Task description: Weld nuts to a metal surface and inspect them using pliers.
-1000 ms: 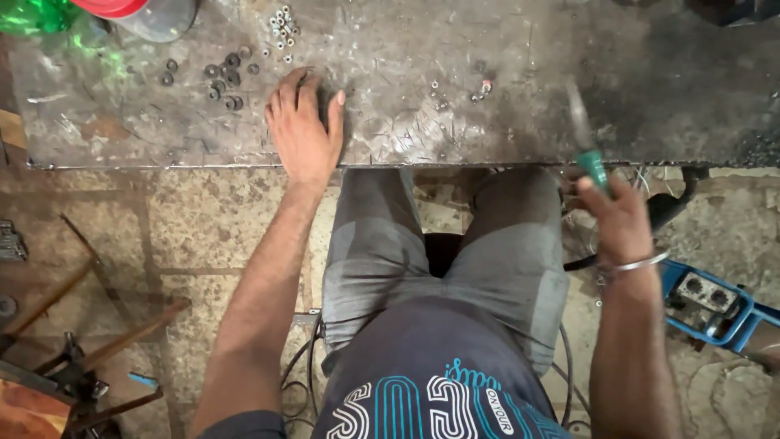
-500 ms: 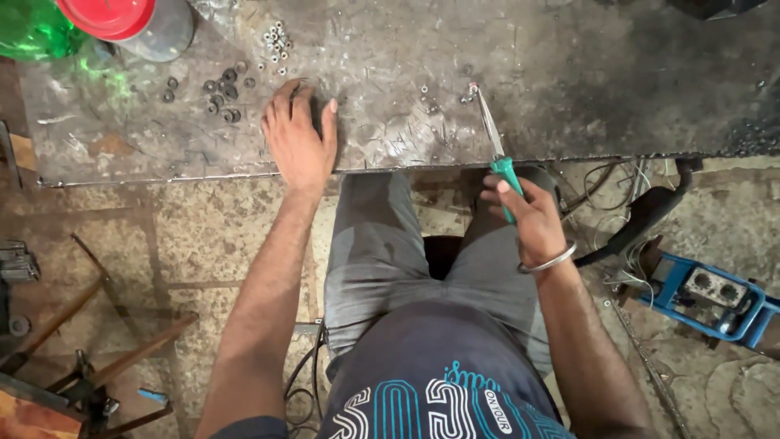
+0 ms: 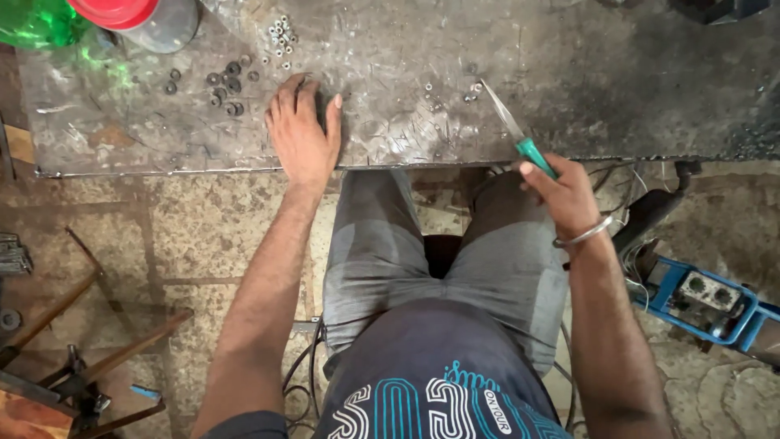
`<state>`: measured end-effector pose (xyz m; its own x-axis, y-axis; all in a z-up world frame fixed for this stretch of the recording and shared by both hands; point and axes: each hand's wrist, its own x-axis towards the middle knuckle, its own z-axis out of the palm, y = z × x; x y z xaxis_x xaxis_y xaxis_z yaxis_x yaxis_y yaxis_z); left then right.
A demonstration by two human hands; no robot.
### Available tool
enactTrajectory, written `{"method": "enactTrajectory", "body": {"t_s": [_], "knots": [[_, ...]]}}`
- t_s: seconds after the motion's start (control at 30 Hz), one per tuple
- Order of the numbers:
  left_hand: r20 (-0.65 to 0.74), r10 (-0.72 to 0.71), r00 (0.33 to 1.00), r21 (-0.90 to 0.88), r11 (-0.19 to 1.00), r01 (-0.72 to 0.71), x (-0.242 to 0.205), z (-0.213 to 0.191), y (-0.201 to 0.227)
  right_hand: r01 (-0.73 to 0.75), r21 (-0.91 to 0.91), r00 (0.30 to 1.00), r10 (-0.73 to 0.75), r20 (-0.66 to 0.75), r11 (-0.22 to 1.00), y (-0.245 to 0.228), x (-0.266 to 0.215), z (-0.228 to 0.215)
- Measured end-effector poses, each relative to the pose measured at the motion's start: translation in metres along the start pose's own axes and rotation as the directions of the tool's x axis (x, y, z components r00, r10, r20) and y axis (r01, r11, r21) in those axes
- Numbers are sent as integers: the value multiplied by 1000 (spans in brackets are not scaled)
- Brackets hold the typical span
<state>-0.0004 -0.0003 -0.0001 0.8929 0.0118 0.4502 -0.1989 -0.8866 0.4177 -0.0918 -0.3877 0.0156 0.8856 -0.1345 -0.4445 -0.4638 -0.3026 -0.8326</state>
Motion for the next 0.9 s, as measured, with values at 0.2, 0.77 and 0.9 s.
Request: {"method": "enactTrajectory", "body": {"t_s": [0.2,0.77,0.9], "knots": [[-10,6,1000,25,1000,-6,1,-1,2,179,-213,983,-168,72,961,-30,18,13],[7,3,1000,12,1000,-3,2,-2,3,-122,333,992,108,61,935,-6,-18,8],[10,-15,1000,14,1000,15,2,-1,2,82,-257,993,-102,-64,963,-29,-17,-4]]}}
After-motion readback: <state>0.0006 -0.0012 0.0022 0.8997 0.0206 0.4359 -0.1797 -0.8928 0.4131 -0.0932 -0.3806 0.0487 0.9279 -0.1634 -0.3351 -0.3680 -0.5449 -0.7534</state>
